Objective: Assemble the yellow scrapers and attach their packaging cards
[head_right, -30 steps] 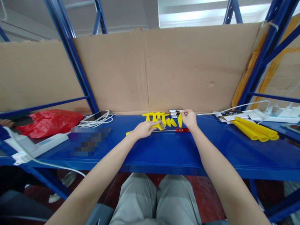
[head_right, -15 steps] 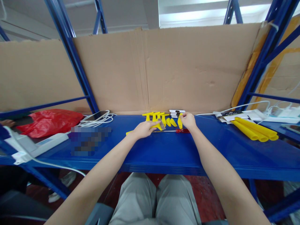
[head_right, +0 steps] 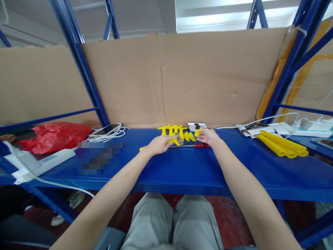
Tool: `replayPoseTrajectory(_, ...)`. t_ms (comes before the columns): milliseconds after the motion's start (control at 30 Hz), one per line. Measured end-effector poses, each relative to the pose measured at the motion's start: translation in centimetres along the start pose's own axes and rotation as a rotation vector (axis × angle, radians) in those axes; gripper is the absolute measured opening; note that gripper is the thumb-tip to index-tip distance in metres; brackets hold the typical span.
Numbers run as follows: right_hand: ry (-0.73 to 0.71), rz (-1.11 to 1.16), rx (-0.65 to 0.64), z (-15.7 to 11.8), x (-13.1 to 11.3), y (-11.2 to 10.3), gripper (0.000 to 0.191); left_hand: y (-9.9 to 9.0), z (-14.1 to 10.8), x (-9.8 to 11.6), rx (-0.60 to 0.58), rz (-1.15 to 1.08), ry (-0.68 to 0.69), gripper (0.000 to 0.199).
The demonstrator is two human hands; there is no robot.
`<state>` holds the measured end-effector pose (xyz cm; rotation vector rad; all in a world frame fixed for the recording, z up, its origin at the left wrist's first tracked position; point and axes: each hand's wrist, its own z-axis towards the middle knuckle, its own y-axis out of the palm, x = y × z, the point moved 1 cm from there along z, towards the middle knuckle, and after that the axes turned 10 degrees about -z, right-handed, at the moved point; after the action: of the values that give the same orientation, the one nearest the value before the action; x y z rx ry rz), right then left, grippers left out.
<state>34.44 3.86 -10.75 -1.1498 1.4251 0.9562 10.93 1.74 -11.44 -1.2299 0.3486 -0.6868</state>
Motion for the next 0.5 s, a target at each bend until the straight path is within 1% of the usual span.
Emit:
replayPoseTrajectory(100, -0.024, -0.007, -0.138, -0.4, -0.4, 1.0, 0.015, 0.0, 0.0, 0.0, -0.002, -0.003, 0.009, 0.048)
replayPoseTrajectory(167, -0.049, -0.005, -0.187, -0.7, -0.9, 2.0, 0.017, 0.1, 0.0, 0.0, -0.007, -0.003, -0.003, 0.050)
replayPoseTrajectory(300, -0.097, -0.026, -0.237, -0.9, -1.9, 4.2, 0.020, 0.2, 0.2, -0.1, -0.016, 0.002, -0.057, 0.057)
replayPoseTrajectory(400, -0.151, -0.028, -0.273, -0.7, -2.0, 5.5, 0.020, 0.2, 0.2, 0.0, -0.020, 0.005, -0.074, 0.061)
replayPoseTrajectory(500, -0.200, -0.013, -0.213, -0.6, -1.2, 6.1, 0.021, 0.1, 0.1, 0.2, -0.029, 0.008, -0.081, 0.063)
